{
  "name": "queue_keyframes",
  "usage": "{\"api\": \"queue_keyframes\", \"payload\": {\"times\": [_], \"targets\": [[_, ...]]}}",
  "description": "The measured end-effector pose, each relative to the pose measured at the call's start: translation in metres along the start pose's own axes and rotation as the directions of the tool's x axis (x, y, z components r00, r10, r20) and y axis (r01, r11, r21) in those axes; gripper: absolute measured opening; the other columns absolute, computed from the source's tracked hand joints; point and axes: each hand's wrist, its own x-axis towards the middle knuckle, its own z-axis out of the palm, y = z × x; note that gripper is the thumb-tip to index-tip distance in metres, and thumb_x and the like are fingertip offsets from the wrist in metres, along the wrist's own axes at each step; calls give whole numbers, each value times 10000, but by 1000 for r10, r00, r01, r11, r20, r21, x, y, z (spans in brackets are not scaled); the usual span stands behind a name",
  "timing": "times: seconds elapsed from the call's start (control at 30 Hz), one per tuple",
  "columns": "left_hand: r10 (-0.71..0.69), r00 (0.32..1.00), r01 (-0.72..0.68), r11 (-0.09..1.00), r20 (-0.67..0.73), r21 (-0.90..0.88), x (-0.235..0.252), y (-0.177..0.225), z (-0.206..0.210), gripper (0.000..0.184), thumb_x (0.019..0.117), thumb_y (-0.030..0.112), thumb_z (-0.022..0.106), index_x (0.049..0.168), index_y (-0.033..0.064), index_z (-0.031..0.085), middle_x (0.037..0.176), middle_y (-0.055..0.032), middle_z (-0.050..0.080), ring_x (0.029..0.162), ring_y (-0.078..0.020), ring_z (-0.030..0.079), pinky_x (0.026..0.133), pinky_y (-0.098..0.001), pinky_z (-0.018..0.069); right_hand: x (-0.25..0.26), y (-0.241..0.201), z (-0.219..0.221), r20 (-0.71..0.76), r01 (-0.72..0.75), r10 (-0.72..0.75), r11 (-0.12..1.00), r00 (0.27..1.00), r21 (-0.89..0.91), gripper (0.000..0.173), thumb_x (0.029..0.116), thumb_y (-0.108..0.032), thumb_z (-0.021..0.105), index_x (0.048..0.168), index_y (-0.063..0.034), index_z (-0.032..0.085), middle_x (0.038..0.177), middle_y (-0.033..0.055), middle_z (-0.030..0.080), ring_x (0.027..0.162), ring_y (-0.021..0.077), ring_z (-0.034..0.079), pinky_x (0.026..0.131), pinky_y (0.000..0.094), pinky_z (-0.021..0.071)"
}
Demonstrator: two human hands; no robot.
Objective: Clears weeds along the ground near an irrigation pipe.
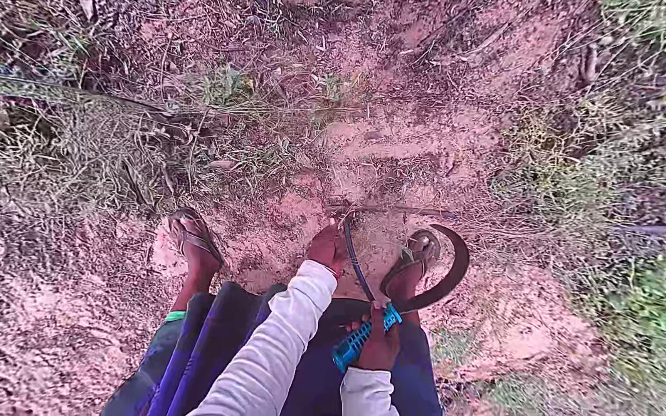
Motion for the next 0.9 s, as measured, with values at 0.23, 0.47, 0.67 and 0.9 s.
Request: {"api": "queue_keyframes", "payload": {"times": [0.23, 0.47, 0.67, 0.9], "targets": [[534, 770, -401, 831, -350, 386, -13, 105, -162, 275, 1137, 269, 363, 974, 110, 517, 614, 83, 411, 457, -12, 409, 459, -183, 397, -12, -2, 7, 16, -59, 59, 998, 998, 10, 61, 1052, -49, 508, 1074, 7, 493, 591, -14, 565, 421, 73, 583, 434, 231, 560], [595, 776, -11, 345, -209, 939, 6, 138, -199, 710, 1026, 316, 659, 1528, -89, 363, 1480, -348, 493, 1410, -445, 482, 1189, -570, 344, -19, -12, 14, 81, -9, 6, 999, 997, 44, 45, 1042, -28, 508, 1063, 10, 498, 609, -13, 573, 428, 77, 589, 446, 237, 571], [141, 941, -336, 258, 309, 906, 67, 7, 14, 345, 1081, 214, 559, 1248, -73, 650, 1171, -256, 680, 1103, -334, 651, 1011, -494, 480, -12, -16, -8, 103, 112, -120, 991, 987, 79, 55, 1007, -14, 477, 1052, -15, 506, 600, -51, 589, 447, 65, 612, 456, 224, 576], [-21, 941, -305, -486, 338, 819, 148, -96, 169, 688, 976, 180, 661, 1558, -37, 363, 1601, -302, 365, 1451, -488, 410, 1133, -665, 377, -8, -59, -58, 113, -58, 35, 978, 993, 199, 139, 1042, -7, 372, 1038, -50, 504, 630, -46, 636, 498, 58, 648, 507, 215, 593]]}}
